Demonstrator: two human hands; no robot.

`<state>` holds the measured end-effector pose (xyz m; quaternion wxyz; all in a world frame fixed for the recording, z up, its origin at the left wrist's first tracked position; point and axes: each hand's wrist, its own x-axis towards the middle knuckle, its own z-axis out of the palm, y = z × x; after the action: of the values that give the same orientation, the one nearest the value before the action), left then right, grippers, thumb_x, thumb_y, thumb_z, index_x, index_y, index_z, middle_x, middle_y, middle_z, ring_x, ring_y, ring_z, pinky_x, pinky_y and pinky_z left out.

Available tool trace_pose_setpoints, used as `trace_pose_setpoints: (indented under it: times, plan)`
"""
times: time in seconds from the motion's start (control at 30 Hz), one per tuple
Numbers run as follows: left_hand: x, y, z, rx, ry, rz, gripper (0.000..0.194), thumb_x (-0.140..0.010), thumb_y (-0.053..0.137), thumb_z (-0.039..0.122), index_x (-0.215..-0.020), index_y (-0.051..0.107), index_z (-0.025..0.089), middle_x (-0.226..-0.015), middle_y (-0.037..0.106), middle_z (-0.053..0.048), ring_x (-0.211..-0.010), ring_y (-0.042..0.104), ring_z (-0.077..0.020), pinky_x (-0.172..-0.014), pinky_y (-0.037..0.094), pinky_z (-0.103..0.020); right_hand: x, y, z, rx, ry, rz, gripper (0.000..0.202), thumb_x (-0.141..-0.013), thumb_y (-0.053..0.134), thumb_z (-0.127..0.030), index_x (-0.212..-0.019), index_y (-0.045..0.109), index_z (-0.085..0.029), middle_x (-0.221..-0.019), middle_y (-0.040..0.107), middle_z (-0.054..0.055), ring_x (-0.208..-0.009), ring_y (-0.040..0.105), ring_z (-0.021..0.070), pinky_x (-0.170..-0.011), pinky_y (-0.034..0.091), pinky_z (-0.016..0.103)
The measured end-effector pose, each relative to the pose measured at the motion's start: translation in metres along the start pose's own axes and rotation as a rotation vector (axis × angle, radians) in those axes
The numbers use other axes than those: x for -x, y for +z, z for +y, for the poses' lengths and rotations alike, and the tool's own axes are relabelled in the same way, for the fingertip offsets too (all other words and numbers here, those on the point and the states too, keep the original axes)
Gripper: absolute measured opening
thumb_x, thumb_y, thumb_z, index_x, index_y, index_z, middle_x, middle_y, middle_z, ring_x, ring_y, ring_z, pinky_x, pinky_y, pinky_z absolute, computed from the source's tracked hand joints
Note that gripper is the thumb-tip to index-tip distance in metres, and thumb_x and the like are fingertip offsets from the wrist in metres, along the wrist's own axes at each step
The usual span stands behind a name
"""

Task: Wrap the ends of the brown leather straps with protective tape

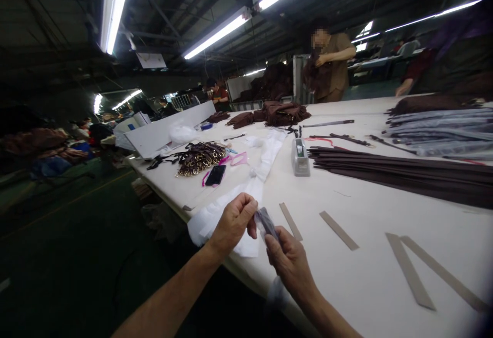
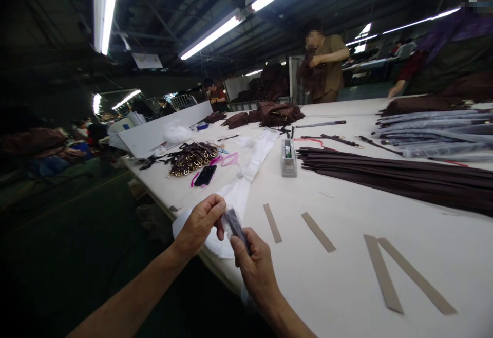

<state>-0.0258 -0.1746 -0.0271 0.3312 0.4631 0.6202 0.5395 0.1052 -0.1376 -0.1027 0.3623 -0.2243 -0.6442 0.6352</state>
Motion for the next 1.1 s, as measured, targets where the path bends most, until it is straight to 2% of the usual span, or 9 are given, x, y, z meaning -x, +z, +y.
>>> trace_pose_setpoints:
  times: [0.13, 0.23, 0.37, 0.47, 0.57, 0.67, 0.77, 0.9, 1.1]
  plan:
    - [-0.001, -0.008, 0.017, -0.048, -0.085, -0.116, 0.042, -0.074, 0.058, 0.050, -0.099, 0.048, 0.017, -0.078, 0.059, 0.001, -0.046, 0.053, -0.0074, -0.042, 0.040, -0.019, 0.002, 0.000, 0.000, 0.094, -0.051, -0.002, 0.031, -0.085, 0.047, -0.044, -0.066, 0.048, -0.018, -0.051, 0.039, -0.005, -0.048, 0.038, 0.0103, -0.047, 0.030, 0.023]
    - [0.001, -0.017, 0.032, -0.327, -0.196, -0.351, 0.035, -0.067, 0.068, 0.043, -0.083, 0.061, 0.013, -0.060, 0.057, 0.002, -0.042, 0.048, -0.0066, -0.039, 0.036, -0.016, 0.003, -0.001, 0.000, 0.129, -0.050, -0.056, 0.027, -0.083, 0.051, -0.042, -0.071, 0.055, -0.017, -0.053, 0.042, -0.004, -0.050, 0.039, 0.0103, -0.048, 0.031, 0.022]
    - [0.009, -0.027, 0.041, -0.360, -0.338, -0.461, 0.030, -0.077, 0.056, 0.041, -0.084, 0.064, 0.012, -0.048, 0.055, 0.003, -0.039, 0.049, -0.0078, -0.041, 0.037, -0.017, 0.004, -0.006, 0.001, 0.139, -0.045, -0.123, 0.021, -0.076, 0.060, -0.038, -0.076, 0.058, -0.017, -0.060, 0.051, -0.003, -0.056, 0.045, 0.0114, -0.053, 0.036, 0.022]
    - [0.015, -0.032, 0.038, -0.295, -0.365, -0.376, 0.031, -0.078, 0.054, 0.044, -0.078, 0.060, 0.013, -0.050, 0.055, 0.002, -0.038, 0.047, -0.0075, -0.040, 0.035, -0.017, 0.006, -0.009, 0.005, 0.156, -0.071, -0.143, 0.022, -0.074, 0.062, -0.038, -0.080, 0.058, -0.018, -0.064, 0.055, -0.003, -0.058, 0.049, 0.0126, -0.054, 0.038, 0.022]
    - [0.018, -0.036, 0.036, -0.459, -0.173, -0.108, 0.034, -0.069, 0.066, 0.043, -0.059, 0.051, 0.014, -0.044, 0.043, 0.007, -0.038, 0.038, -0.0042, -0.037, 0.024, -0.015, 0.009, -0.009, 0.010, 0.222, -0.160, -0.128, 0.020, -0.079, 0.057, -0.036, -0.088, 0.059, -0.018, -0.074, 0.062, 0.000, -0.066, 0.055, 0.0151, -0.060, 0.041, 0.024]
    - [0.015, -0.037, 0.043, -0.445, -0.053, 0.010, 0.032, -0.070, 0.065, 0.045, -0.072, 0.055, 0.015, -0.060, 0.053, 0.004, -0.053, 0.049, -0.0074, -0.046, 0.034, -0.016, 0.009, -0.008, 0.012, 0.312, -0.256, -0.144, 0.018, -0.084, 0.052, -0.034, -0.089, 0.060, -0.018, -0.077, 0.063, 0.003, -0.067, 0.056, 0.0153, -0.061, 0.042, 0.024]
    - [0.010, -0.035, 0.050, -0.298, -0.271, -0.197, 0.042, -0.077, 0.052, 0.053, -0.095, 0.057, 0.015, -0.088, 0.063, -0.005, -0.068, 0.061, -0.0134, -0.050, 0.041, -0.019, 0.008, -0.009, 0.011, 0.386, -0.342, -0.194, 0.017, -0.086, 0.051, -0.032, -0.089, 0.060, -0.018, -0.073, 0.063, 0.002, -0.062, 0.055, 0.0137, -0.058, 0.042, 0.023]
    - [0.013, -0.033, 0.041, -0.193, -0.711, -0.631, 0.044, -0.078, 0.050, 0.054, -0.080, 0.061, 0.011, -0.061, 0.062, -0.004, -0.041, 0.054, -0.0105, -0.035, 0.035, -0.018, 0.007, -0.014, 0.012, 0.489, -0.557, -0.172, 0.016, -0.087, 0.050, -0.029, -0.091, 0.058, -0.016, -0.070, 0.062, 0.003, -0.059, 0.055, 0.0125, -0.056, 0.041, 0.022]
    - [0.039, -0.036, 0.019, 0.104, -0.831, -0.668, 0.032, -0.078, 0.056, 0.038, -0.078, 0.065, 0.008, -0.046, 0.051, 0.003, -0.029, 0.041, -0.0042, -0.028, 0.029, -0.013, -0.006, -0.030, 0.009, 0.670, -0.941, -0.107, 0.021, -0.088, 0.050, -0.023, -0.105, 0.057, -0.014, -0.066, 0.058, 0.003, -0.055, 0.052, 0.0125, -0.049, 0.038, 0.023]
